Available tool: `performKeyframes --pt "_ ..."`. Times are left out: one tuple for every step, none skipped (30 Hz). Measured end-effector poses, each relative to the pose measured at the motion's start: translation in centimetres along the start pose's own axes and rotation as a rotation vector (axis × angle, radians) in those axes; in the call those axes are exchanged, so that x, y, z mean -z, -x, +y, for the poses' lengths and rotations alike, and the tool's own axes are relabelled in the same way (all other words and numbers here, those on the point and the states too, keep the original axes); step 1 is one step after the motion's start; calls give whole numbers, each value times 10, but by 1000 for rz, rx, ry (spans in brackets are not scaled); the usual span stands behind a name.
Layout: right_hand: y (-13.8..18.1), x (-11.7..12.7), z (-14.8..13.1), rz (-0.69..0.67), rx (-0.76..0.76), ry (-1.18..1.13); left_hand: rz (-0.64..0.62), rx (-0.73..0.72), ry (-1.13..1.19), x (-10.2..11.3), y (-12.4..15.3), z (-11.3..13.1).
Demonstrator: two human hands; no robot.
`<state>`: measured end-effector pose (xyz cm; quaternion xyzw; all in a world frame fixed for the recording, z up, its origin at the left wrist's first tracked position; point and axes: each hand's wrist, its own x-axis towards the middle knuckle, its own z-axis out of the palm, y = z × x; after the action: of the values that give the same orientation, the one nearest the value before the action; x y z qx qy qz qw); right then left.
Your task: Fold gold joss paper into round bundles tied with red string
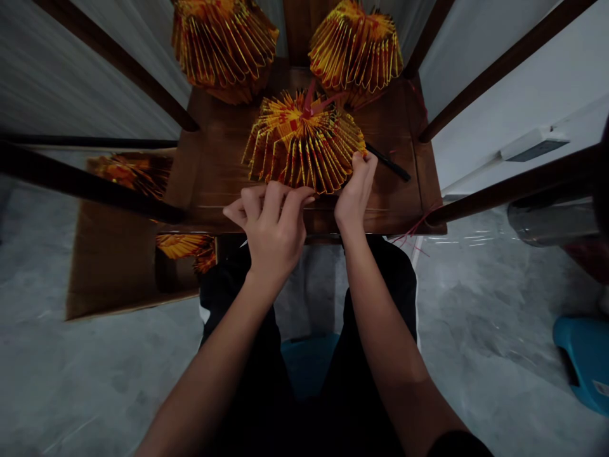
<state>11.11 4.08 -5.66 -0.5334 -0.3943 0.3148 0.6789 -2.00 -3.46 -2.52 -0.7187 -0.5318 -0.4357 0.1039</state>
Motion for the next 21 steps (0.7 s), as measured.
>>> performKeyframes --pt "0 0 0 -2 3 2 11 -20 -25 -1 -1 0" --pt "0 0 -1 -4 6 3 24 -44 -59 -1 -1 0" --pt "1 1 -1 -5 8 3 34 -66 -95 -2 -2 0" --pt "1 1 -2 -4 10 4 44 -84 -125 -2 -3 0" --pt "1 1 -2 -3 12 4 50 -93 -148 -3 -3 0" --pt "1 1 -3 -4 14 3 53 -93 -162 -4 -4 0" --pt "1 1 -3 -4 16 3 57 -89 -167 -4 -4 0" --pt "1 1 -3 -5 16 3 60 -79 -165 -4 -4 1" --pt "1 1 -3 -8 15 2 51 -63 -155 -4 -4 1" --pt "1 1 -2 -11 13 0 44 -51 -140 -4 -4 2" --pt "1 1 -2 -14 12 -4 38 -42 -129 -3 -3 3" --pt "1 1 -1 -17 11 -8 31 -33 -125 -2 -3 4" --pt "0 1 0 -18 10 -11 24 -25 -130 -1 -3 6" --pt "0 1 0 -16 11 -12 19 -14 -138 1 -2 8" --pt "0 1 0 -15 13 -7 15 -2 -146 3 -1 10" --pt "0 2 0 -15 15 0 10 14 -149 5 0 13" --pt "0 2 0 -17 17 6 1 32 -147 6 1 17" --pt "0 2 0 -21 20 10 -4 44 -140 8 2 20" --pt "0 3 0 -26 21 9 -8 57 -132 9 2 23" --pt "0 3 -1 -31 20 6 -13 71 -120 10 3 26" --pt "1 3 -1 -36 17 5 -20 85 -100 10 3 29"
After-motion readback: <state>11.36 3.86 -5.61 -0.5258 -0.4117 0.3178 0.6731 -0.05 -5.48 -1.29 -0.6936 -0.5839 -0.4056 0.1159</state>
